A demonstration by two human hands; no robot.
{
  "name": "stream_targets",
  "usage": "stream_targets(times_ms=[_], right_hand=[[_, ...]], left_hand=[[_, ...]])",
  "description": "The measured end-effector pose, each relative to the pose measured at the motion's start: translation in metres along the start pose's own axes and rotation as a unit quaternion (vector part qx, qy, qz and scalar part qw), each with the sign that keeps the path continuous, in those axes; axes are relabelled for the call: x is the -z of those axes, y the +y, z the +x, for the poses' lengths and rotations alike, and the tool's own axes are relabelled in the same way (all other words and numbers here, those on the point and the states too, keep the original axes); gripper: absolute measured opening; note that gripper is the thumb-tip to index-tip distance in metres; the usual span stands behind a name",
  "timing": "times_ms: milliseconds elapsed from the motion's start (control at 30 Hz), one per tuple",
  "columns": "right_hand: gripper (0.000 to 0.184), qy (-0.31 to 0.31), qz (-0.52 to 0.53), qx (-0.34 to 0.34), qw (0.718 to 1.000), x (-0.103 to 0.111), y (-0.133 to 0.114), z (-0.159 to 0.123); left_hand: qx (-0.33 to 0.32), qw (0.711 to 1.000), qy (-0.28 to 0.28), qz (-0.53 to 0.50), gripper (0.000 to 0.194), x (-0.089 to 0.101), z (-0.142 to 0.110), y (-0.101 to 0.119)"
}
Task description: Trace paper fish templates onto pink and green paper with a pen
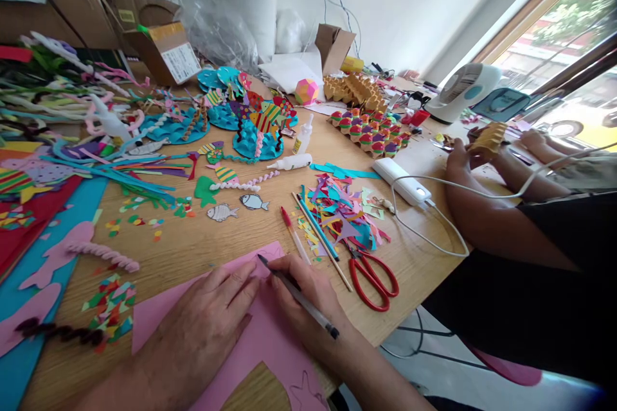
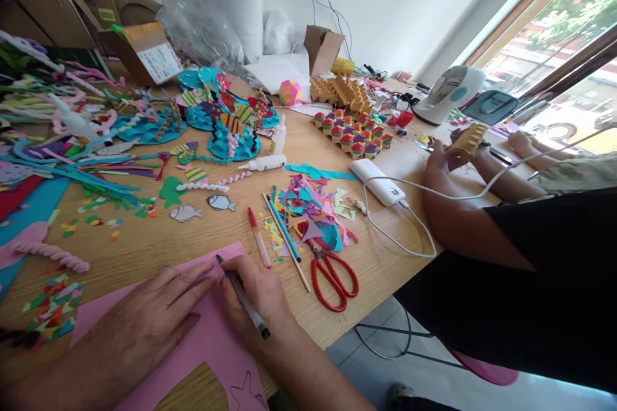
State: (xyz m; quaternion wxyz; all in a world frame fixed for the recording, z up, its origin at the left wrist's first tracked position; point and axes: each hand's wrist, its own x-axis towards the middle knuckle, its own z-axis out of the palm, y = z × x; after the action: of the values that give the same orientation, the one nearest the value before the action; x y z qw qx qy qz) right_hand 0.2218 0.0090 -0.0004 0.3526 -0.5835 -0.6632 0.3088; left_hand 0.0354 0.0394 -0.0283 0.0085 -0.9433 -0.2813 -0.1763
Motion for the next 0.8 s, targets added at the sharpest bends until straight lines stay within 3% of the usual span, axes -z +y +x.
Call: stream_targets(times_ms=[800], right_hand=[[0.015,0.01,0.003,0.018,1.0,-0.001,0.0039,-0.0002]], left_hand=[[-0.006,1.0,0.005,0.02,0.038,-0.0001,0.0001,-0.0017]])
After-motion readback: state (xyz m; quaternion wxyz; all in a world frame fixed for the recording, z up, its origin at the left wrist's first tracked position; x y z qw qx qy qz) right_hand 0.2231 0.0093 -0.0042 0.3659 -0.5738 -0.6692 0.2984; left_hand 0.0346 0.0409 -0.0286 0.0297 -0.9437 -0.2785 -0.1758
